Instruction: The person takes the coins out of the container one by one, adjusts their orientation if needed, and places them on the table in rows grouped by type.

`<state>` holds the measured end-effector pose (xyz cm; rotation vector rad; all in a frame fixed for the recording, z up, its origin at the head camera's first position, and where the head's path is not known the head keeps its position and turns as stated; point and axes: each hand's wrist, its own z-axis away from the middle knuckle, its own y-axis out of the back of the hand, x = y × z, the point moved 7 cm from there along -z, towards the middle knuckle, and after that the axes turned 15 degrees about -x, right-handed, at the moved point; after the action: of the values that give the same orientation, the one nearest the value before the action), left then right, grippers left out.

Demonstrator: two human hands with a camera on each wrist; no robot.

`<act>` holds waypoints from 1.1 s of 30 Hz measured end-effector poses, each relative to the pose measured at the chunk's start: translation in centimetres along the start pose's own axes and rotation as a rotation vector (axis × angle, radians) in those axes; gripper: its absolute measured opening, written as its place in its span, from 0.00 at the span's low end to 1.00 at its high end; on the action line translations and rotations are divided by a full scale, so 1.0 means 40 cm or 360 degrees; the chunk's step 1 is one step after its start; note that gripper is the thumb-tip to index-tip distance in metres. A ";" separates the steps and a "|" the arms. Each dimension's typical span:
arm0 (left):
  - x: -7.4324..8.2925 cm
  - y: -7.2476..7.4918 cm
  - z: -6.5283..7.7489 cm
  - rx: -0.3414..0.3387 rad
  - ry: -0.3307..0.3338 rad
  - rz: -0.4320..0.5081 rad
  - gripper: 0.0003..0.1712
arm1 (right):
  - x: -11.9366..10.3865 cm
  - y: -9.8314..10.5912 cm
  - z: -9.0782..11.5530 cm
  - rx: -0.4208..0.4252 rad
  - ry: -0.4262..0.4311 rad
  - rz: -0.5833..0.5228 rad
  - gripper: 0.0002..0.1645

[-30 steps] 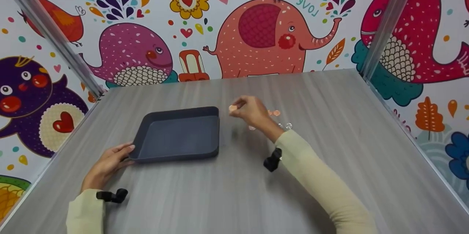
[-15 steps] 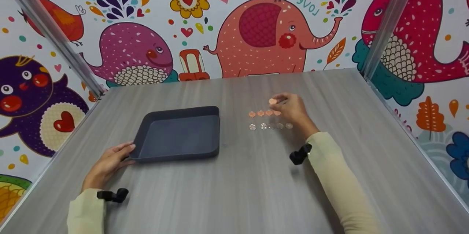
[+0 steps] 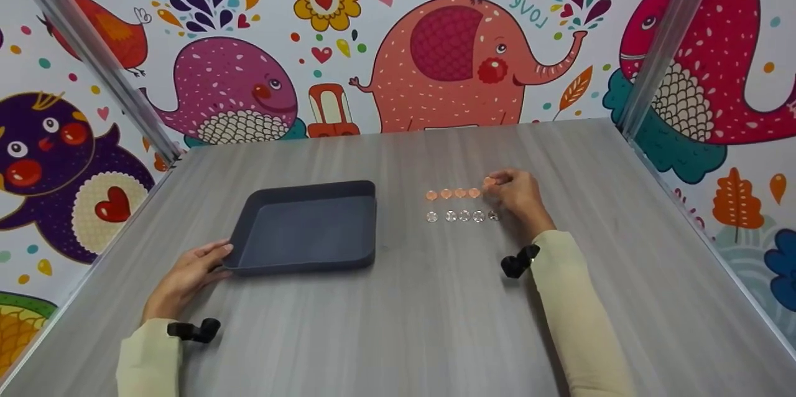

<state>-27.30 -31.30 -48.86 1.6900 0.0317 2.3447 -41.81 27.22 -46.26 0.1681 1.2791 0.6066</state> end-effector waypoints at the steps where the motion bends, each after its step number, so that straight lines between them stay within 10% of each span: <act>1: -0.001 0.000 0.000 -0.0001 0.0004 0.0001 0.34 | 0.007 0.000 -0.003 -0.0004 -0.0016 0.0019 0.29; 33: 0.002 0.000 0.007 0.0017 -0.0075 0.0044 0.34 | 0.038 -0.007 -0.028 0.0026 -0.0081 0.0091 0.29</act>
<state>-27.05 -31.31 -48.68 1.7608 0.0122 2.3275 -42.50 27.52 -48.01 0.2332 1.2336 0.6371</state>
